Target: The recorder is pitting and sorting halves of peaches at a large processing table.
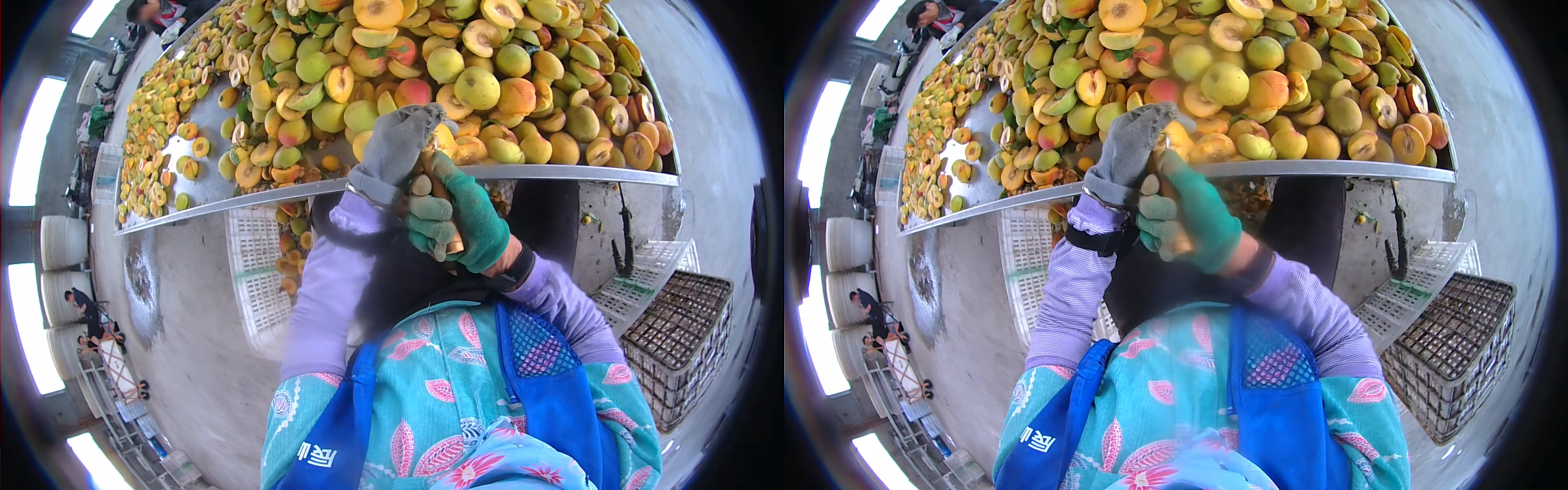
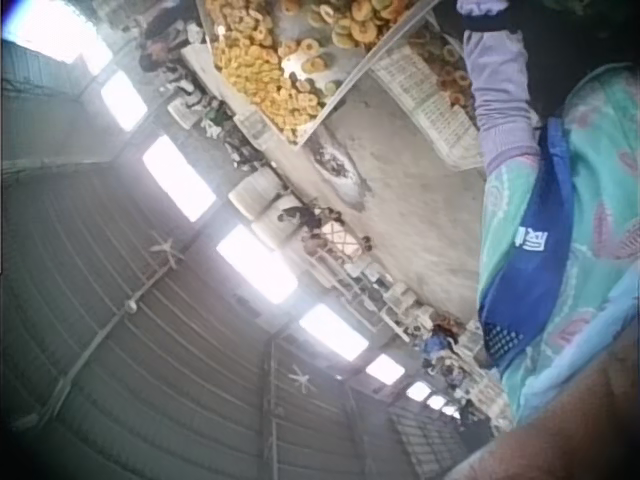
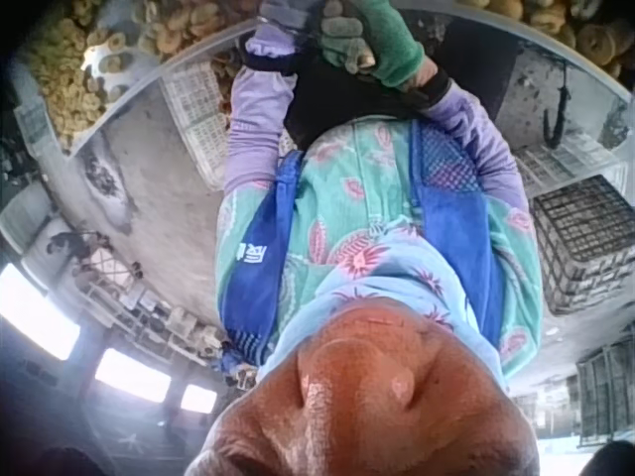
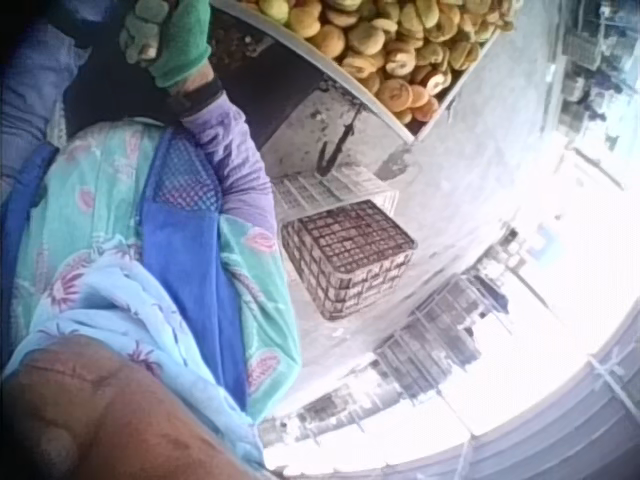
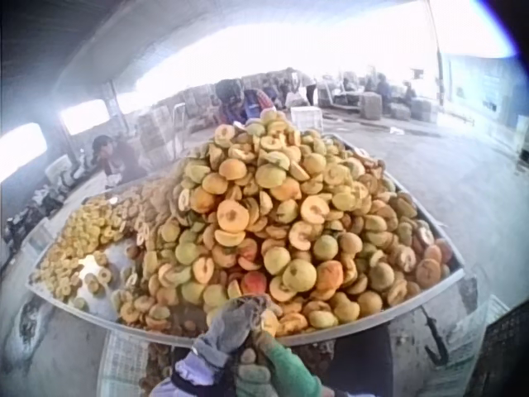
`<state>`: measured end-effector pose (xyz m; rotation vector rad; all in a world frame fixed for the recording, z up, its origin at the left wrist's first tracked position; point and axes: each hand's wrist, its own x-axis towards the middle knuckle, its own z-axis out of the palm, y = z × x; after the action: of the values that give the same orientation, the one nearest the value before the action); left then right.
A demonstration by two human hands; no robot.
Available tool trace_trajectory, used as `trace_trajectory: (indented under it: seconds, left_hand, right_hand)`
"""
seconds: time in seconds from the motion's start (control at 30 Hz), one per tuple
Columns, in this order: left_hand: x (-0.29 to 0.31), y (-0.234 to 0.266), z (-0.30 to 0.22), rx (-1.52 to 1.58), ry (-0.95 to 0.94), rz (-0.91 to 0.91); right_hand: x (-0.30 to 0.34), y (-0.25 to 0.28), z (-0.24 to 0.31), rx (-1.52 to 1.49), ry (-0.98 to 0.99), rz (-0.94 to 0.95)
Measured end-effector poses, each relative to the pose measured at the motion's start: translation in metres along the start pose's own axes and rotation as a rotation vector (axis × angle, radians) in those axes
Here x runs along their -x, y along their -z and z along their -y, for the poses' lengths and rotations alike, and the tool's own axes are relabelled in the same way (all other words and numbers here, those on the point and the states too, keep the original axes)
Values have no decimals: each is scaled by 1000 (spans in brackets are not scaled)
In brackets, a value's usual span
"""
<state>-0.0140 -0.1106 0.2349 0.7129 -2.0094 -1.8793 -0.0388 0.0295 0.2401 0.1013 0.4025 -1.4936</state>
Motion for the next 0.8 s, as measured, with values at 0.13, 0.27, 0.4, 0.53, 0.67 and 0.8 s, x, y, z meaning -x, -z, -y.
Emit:
trace_trajectory:
  seconds: [0.13,0.27,0.4,0.53,0.67,0.8]
  left_hand:
    - [-6,2,-1,-21,-45,157]
    - [-2,4,-5,-230,-54,95]
    - [-6,23,4,-486,-273,283]
    - [-17,37,8,-825,-662,483]
    - [2,15,33,-303,-756,-105]
    - [11,18,14,271,-159,58]
  right_hand:
    - [-5,-1,-6,112,81,-153]
    - [-12,4,-5,224,107,-185]
    - [-12,23,-6,444,40,-128]
    - [-13,4,-13,-52,-77,66]
    - [-15,-8,-7,233,-52,-136]
    - [-20,-5,2,224,-130,-116]
